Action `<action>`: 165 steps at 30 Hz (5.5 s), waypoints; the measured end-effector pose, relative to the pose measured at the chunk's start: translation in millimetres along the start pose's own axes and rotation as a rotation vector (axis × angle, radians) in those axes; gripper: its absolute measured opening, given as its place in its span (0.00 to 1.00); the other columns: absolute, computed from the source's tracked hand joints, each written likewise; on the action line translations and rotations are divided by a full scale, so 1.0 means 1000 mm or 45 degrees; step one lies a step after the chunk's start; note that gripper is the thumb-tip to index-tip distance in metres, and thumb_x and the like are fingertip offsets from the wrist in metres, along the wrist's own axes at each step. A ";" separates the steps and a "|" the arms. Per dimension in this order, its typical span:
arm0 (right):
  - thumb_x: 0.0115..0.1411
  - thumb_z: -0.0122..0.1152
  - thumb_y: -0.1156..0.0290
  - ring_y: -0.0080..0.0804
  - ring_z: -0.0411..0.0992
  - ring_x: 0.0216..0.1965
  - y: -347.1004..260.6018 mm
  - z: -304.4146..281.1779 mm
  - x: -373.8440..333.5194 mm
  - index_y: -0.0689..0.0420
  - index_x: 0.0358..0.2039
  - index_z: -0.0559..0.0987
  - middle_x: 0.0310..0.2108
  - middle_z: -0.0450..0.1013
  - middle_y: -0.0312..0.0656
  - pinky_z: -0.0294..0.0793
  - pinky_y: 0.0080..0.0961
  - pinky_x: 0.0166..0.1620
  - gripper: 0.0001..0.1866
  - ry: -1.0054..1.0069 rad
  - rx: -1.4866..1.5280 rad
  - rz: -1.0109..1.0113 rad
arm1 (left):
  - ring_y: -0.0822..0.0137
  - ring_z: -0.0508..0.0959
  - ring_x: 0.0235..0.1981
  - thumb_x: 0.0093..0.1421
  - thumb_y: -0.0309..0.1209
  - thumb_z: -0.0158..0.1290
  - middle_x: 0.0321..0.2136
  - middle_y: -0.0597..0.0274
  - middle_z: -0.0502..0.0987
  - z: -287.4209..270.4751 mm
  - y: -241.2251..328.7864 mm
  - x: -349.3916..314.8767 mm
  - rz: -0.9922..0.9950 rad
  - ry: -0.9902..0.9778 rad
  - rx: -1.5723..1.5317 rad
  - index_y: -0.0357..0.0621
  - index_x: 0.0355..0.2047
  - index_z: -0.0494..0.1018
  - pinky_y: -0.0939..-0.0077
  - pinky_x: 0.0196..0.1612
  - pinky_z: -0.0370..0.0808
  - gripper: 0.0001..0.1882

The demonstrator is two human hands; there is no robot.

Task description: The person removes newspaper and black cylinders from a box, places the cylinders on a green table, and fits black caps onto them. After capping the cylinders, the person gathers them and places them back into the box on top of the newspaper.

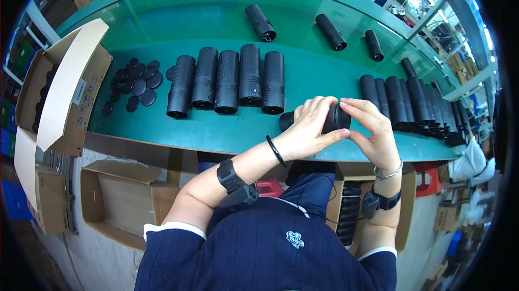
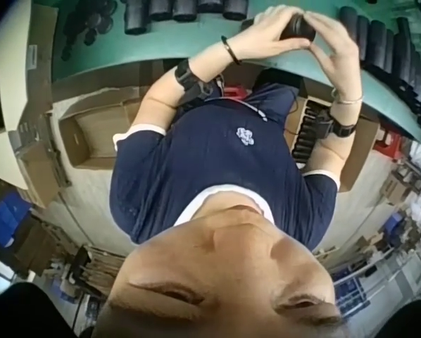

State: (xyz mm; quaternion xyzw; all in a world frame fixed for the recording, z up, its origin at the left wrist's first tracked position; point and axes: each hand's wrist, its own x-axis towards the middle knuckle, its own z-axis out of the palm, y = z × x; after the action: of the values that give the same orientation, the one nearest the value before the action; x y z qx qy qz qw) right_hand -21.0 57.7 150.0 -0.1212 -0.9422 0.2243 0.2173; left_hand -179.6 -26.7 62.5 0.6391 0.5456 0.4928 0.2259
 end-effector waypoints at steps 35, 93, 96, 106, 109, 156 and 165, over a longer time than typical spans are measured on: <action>0.56 0.63 0.70 0.11 0.61 0.22 0.018 0.032 0.010 0.58 0.45 0.80 0.27 0.68 0.28 0.56 0.09 0.20 0.15 -0.061 1.284 0.634 | 0.61 0.74 0.46 0.50 0.33 0.60 0.42 0.51 0.72 -0.011 -0.001 -0.002 -0.113 0.032 -0.371 0.39 0.56 0.55 0.68 0.49 0.70 0.36; 0.55 0.60 0.46 0.53 0.73 0.44 0.154 0.143 0.273 0.60 0.63 0.57 0.50 0.68 0.62 0.74 0.39 0.46 0.44 -0.234 -0.330 0.131 | 0.80 0.72 0.23 0.58 0.22 0.53 0.22 0.66 0.75 -0.148 -0.068 -0.122 -0.293 0.699 -0.204 0.33 0.33 0.75 0.87 0.26 0.68 0.04; 0.55 0.63 0.51 0.23 0.72 0.31 0.113 0.123 0.210 0.54 0.66 0.52 0.35 0.74 0.43 0.75 0.22 0.35 0.45 -0.604 0.277 0.848 | 0.80 0.72 0.24 0.60 0.23 0.52 0.23 0.67 0.74 -0.141 -0.069 -0.092 -0.268 0.576 -0.418 0.34 0.34 0.74 0.87 0.27 0.68 0.05; 0.37 0.78 0.69 0.28 0.65 0.51 0.030 0.084 0.084 0.64 0.60 0.63 0.47 0.65 0.37 0.63 0.23 0.55 0.50 -0.028 1.314 0.210 | 0.55 0.71 0.52 0.43 0.33 0.67 0.50 0.50 0.68 -0.083 -0.044 -0.008 0.011 0.223 -0.142 0.38 0.57 0.62 0.65 0.55 0.68 0.40; 0.60 0.58 0.66 0.30 0.65 0.54 0.034 0.080 0.064 0.65 0.54 0.70 0.48 0.69 0.39 0.63 0.26 0.57 0.25 0.096 1.602 0.313 | 0.59 0.70 0.55 0.45 0.28 0.66 0.52 0.51 0.68 -0.076 -0.035 -0.010 -0.021 0.132 -0.269 0.41 0.58 0.59 0.67 0.56 0.66 0.40; 0.54 0.65 0.72 0.28 0.67 0.51 0.016 0.084 0.028 0.60 0.56 0.70 0.46 0.68 0.38 0.63 0.26 0.57 0.29 0.267 1.468 0.205 | 0.65 0.74 0.48 0.44 0.28 0.67 0.45 0.56 0.73 -0.042 -0.023 -0.009 0.062 0.354 -0.183 0.38 0.51 0.66 0.73 0.51 0.70 0.33; 0.42 0.70 0.81 0.32 0.66 0.54 0.007 0.085 0.027 0.63 0.54 0.70 0.52 0.65 0.43 0.69 0.29 0.54 0.35 0.307 0.942 0.218 | 0.59 0.77 0.45 0.45 0.30 0.64 0.44 0.53 0.74 -0.039 -0.025 -0.016 0.175 0.466 -0.027 0.38 0.51 0.66 0.70 0.49 0.72 0.32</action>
State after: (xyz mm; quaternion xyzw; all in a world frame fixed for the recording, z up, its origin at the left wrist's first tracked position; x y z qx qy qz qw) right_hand -83.5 40.8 88.0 -0.1384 -0.7521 0.5500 0.3357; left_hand -224.7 -43.6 51.6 0.5720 0.5275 0.6209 0.0954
